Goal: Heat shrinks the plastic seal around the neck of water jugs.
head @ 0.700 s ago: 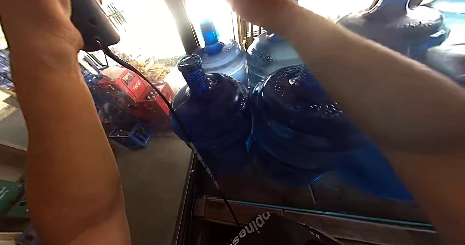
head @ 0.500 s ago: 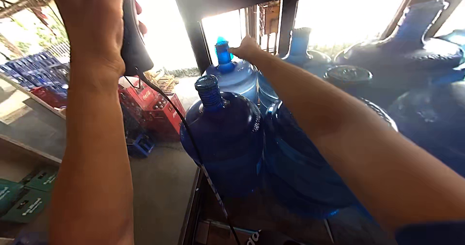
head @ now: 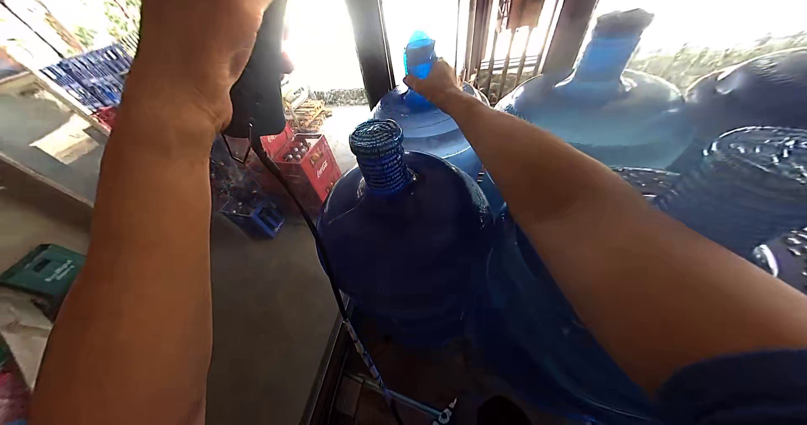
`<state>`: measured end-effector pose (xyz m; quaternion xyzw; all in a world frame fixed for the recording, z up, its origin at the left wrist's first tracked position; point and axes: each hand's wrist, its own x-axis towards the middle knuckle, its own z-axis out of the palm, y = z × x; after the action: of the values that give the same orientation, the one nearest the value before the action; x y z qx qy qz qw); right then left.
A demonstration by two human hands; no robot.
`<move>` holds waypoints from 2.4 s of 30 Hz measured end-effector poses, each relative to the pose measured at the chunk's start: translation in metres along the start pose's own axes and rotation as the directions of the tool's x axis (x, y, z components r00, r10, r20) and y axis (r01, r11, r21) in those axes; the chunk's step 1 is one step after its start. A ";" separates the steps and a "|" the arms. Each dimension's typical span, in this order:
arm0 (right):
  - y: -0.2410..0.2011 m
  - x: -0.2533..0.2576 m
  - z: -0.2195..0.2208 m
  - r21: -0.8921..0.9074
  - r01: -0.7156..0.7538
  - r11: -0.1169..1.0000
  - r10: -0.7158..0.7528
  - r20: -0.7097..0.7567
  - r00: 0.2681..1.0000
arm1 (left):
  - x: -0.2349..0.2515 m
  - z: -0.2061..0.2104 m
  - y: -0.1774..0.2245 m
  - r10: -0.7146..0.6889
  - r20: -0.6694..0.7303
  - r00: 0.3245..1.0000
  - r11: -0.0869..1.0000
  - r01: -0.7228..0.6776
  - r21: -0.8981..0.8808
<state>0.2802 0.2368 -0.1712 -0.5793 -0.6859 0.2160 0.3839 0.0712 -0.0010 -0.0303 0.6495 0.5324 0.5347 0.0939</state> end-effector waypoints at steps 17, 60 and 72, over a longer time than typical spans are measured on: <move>0.008 0.004 -0.012 -0.076 -0.015 0.997 0.029 0.185 0.982 | 0.007 0.052 0.014 -0.223 0.161 0.962 0.965 0.194 0.174; -0.006 -0.096 -0.065 0.316 -0.463 0.828 0.469 0.062 0.881 | -0.014 0.048 0.011 -0.116 0.209 0.971 0.887 0.007 0.461; -0.007 -0.092 -0.068 0.595 -0.510 0.622 0.596 0.064 0.801 | -0.013 0.070 0.026 0.020 0.285 0.958 0.871 -0.157 0.466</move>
<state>0.3313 0.1364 -0.1498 -0.6283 -0.3443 0.4825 0.5039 0.1439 0.0088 -0.0489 0.7431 0.6005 0.2941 -0.0245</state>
